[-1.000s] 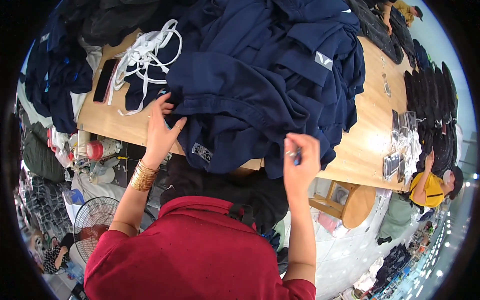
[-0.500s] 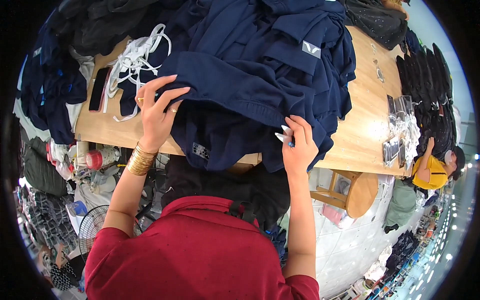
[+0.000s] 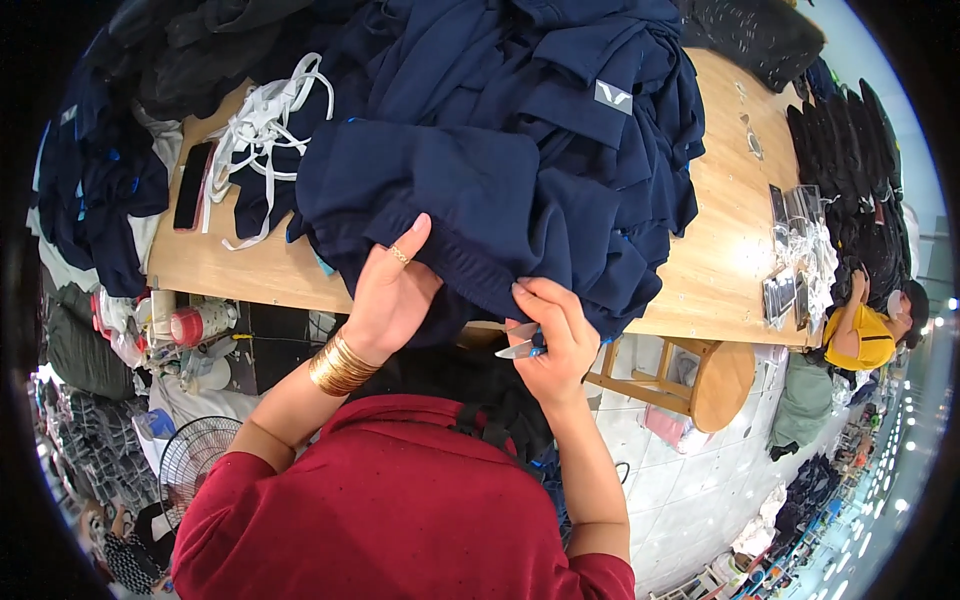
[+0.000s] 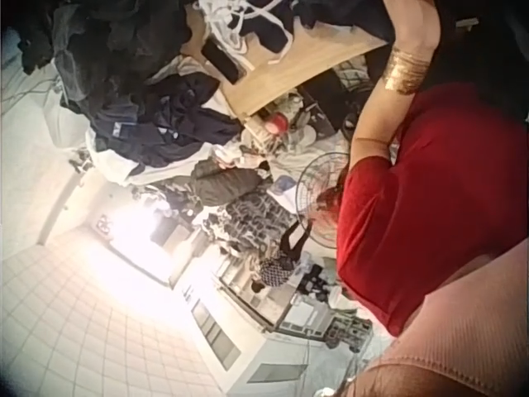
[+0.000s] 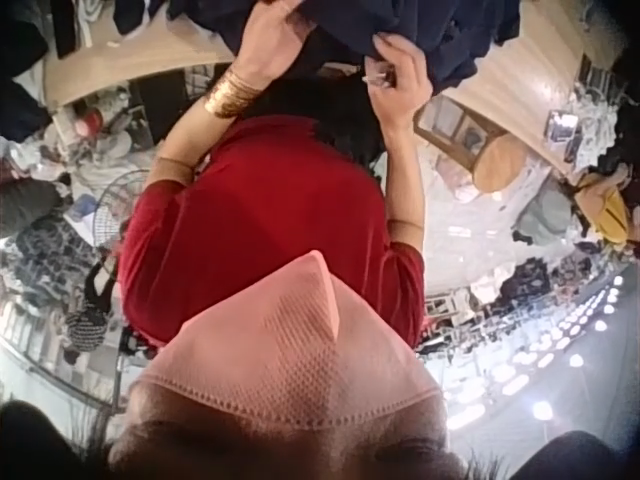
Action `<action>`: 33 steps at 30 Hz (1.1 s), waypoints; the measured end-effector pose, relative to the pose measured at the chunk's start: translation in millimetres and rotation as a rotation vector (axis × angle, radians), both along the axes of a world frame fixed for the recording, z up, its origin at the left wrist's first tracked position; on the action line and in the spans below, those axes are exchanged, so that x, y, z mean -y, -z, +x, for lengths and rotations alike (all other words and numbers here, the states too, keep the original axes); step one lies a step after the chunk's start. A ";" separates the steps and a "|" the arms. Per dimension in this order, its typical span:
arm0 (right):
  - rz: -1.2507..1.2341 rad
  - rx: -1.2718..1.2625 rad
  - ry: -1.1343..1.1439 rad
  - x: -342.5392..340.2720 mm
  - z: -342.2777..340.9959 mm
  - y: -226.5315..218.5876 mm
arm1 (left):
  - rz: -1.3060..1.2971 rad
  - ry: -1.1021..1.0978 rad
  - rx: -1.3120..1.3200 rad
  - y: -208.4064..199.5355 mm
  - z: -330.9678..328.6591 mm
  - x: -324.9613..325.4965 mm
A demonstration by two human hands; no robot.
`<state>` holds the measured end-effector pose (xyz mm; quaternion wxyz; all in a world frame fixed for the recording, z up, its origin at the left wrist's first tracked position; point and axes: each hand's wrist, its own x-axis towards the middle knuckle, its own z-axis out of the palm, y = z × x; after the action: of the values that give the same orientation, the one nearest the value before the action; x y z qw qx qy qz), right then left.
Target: Trimming excess threads from garments using thread nippers in a factory workshop.
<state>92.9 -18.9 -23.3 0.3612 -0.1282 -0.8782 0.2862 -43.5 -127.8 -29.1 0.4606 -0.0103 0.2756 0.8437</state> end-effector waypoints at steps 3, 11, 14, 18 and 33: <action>-0.172 0.220 -0.004 5.3 4.3 -4.3 | -0.111 -0.082 -0.149 -13.7 2.0 2.3; -0.187 0.151 0.004 2.7 -6.1 -41.5 | -0.186 -0.060 -0.159 -30.7 7.9 10.9; -0.201 0.220 0.012 4.3 -13.5 -60.2 | -0.211 -0.048 -0.152 -33.9 8.6 13.1; -0.089 0.230 -0.012 0.2 -18.3 -61.6 | -0.218 -0.043 -0.159 -34.0 8.9 14.2; 0.271 0.314 -0.005 -6.8 -17.0 -58.2 | -0.250 -0.003 -0.138 -38.7 12.4 14.6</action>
<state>75.9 -12.1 34.9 0.2330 -0.1195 -0.9545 0.1426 -31.2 -142.3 9.6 0.4343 -0.0103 0.4096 0.8022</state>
